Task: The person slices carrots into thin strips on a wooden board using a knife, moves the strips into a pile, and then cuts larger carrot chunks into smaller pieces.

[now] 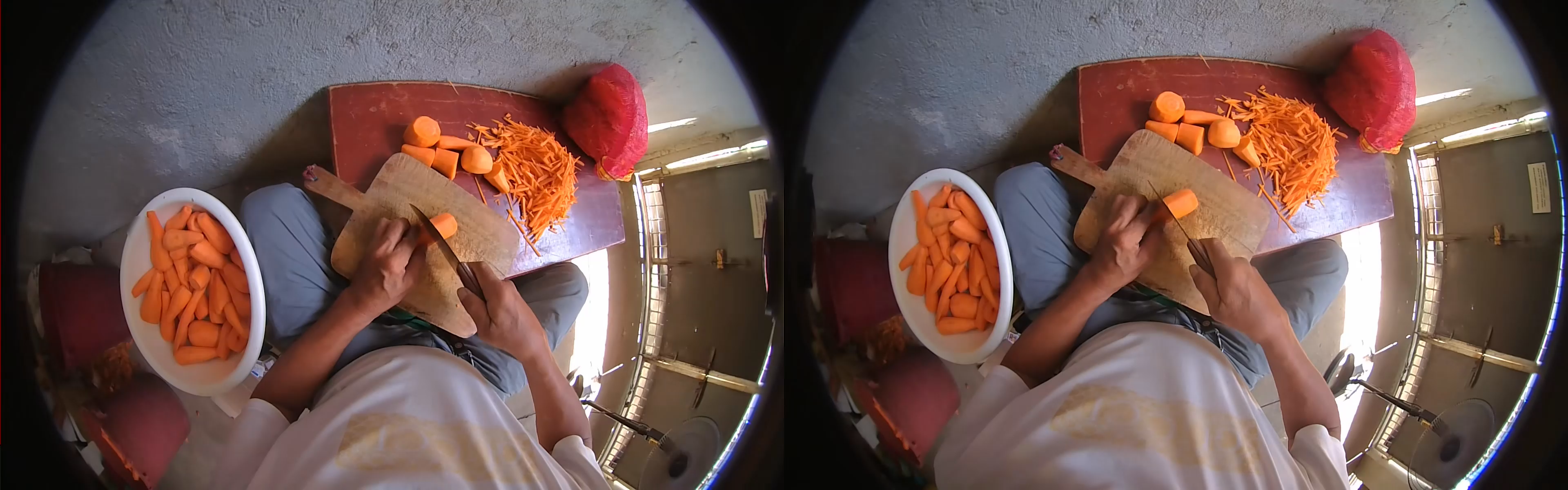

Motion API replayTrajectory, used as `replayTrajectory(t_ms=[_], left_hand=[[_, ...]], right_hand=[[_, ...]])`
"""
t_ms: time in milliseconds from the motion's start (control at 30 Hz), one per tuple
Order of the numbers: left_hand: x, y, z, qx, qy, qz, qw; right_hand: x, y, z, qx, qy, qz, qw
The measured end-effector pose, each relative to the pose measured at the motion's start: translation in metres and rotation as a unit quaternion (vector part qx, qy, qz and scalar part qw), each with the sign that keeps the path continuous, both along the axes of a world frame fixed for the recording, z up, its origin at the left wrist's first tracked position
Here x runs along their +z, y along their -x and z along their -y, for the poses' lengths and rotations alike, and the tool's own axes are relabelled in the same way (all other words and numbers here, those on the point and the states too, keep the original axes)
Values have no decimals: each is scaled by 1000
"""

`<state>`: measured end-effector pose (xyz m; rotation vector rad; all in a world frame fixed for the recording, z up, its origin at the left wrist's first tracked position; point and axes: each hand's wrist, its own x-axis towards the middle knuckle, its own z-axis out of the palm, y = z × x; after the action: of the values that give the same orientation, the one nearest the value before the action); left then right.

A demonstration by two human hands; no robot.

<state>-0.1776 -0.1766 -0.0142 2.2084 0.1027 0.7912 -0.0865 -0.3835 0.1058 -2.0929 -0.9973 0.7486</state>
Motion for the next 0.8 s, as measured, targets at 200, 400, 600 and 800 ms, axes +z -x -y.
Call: replayTrajectory(t_ms=[200,400,600,800], left_hand=[[-4,0,-4,18,-43,-33,998],[-1,1,2,26,-44,-45,998],[-1,-14,4,0,-112,-68,991],[-8,-60,2,-34,-112,-104,988]], right_hand=[[-33,-14,-17,31,44,51,997],[-34,-11,-20,7,-67,49,997],[-29,-31,10,-179,-122,-100,971],[-59,-52,33,-252,-247,-144,925]])
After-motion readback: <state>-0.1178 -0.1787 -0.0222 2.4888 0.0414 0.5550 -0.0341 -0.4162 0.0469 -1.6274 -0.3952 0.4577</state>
